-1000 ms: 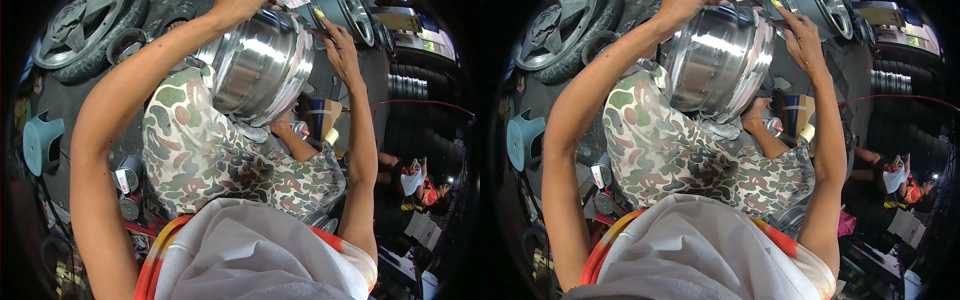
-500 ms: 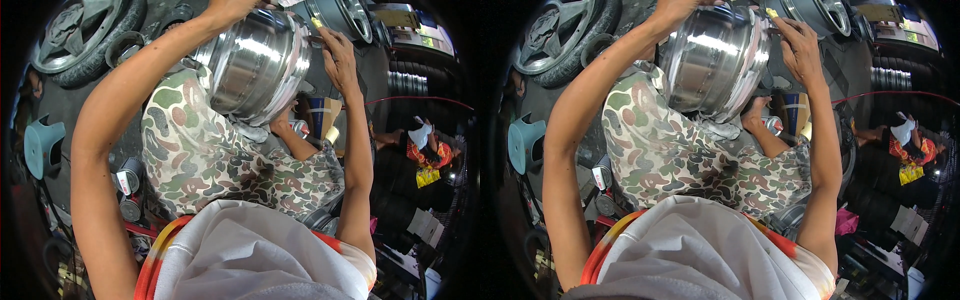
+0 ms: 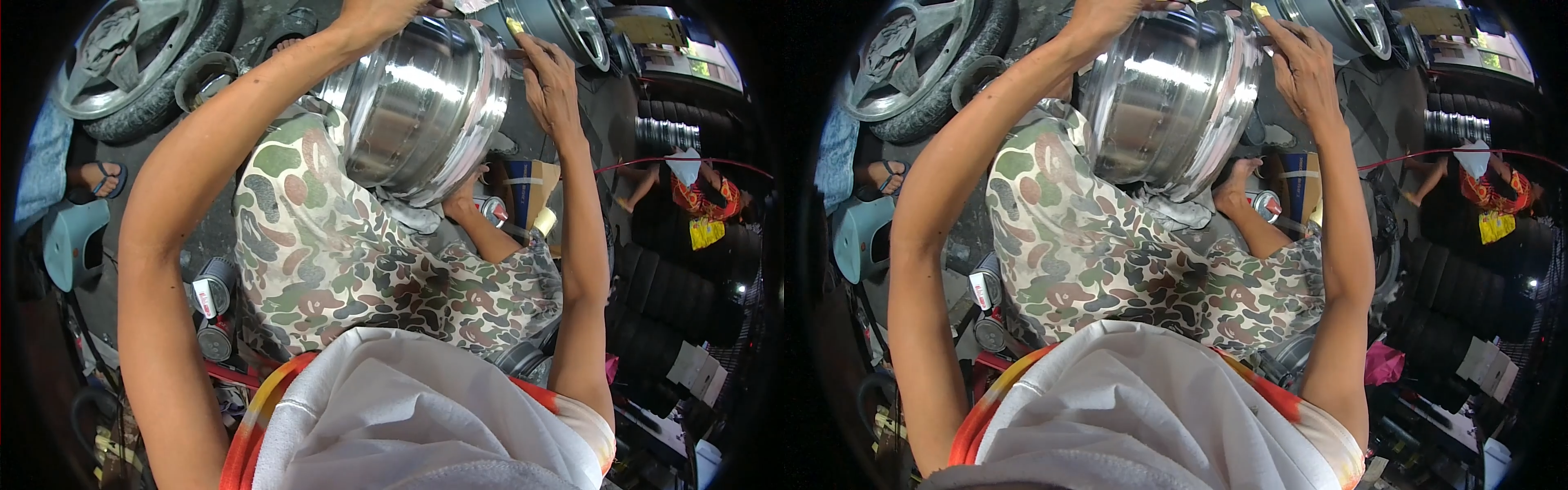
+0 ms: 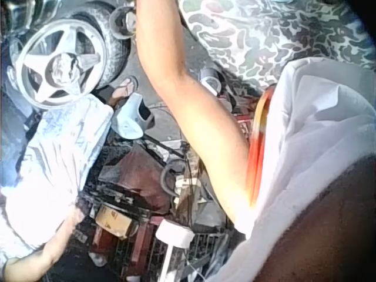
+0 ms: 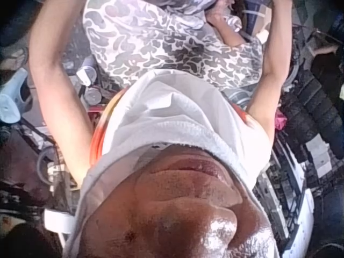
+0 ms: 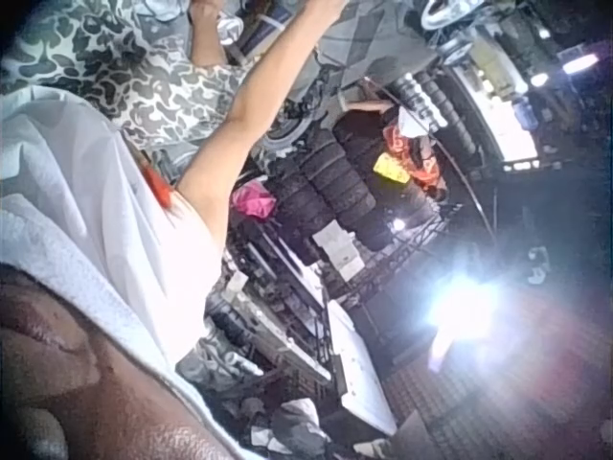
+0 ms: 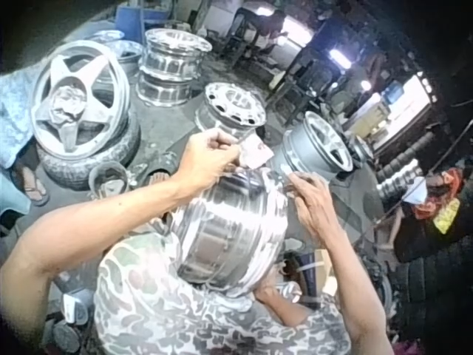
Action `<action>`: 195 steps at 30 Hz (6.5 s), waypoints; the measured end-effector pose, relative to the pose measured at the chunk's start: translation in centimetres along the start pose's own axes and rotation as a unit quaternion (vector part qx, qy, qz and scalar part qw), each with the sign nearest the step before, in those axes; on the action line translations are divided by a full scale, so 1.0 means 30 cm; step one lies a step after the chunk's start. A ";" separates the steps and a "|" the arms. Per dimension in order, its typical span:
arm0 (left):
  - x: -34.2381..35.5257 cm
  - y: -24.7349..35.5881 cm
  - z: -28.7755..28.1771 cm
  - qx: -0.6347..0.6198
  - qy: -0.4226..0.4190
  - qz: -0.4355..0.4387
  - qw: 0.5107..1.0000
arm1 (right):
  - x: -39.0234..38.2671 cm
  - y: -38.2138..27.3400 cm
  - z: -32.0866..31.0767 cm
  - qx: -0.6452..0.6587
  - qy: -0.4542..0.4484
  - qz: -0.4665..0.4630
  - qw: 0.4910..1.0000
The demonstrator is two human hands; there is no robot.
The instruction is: Repairing a wheel rim by applying and smoothing putty.
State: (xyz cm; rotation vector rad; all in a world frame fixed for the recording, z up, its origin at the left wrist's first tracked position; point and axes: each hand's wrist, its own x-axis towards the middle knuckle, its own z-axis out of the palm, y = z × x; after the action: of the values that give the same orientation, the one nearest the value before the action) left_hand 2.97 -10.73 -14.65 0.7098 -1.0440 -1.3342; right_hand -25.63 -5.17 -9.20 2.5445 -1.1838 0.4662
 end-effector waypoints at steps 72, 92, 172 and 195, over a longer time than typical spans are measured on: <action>0.190 -0.057 -0.069 -0.081 0.054 -0.004 0.995 | 0.060 -0.393 0.112 0.435 0.217 0.196 0.851; 0.068 -0.026 -0.034 -0.064 0.033 0.002 0.997 | 0.107 -0.360 0.126 0.100 0.103 0.182 0.973; 0.057 -0.047 -0.033 0.034 -0.018 0.001 0.999 | -0.129 -0.396 0.177 0.140 0.086 0.098 0.982; 0.063 -0.059 -0.042 0.005 -0.025 0.013 1.000 | -0.013 -0.349 0.205 0.098 0.132 0.084 0.983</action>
State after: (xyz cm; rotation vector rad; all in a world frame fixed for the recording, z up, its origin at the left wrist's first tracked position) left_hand 3.23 -13.03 -16.38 0.6707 -1.0962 -1.3319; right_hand -16.73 -0.86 -16.26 2.4479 -1.3110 0.9722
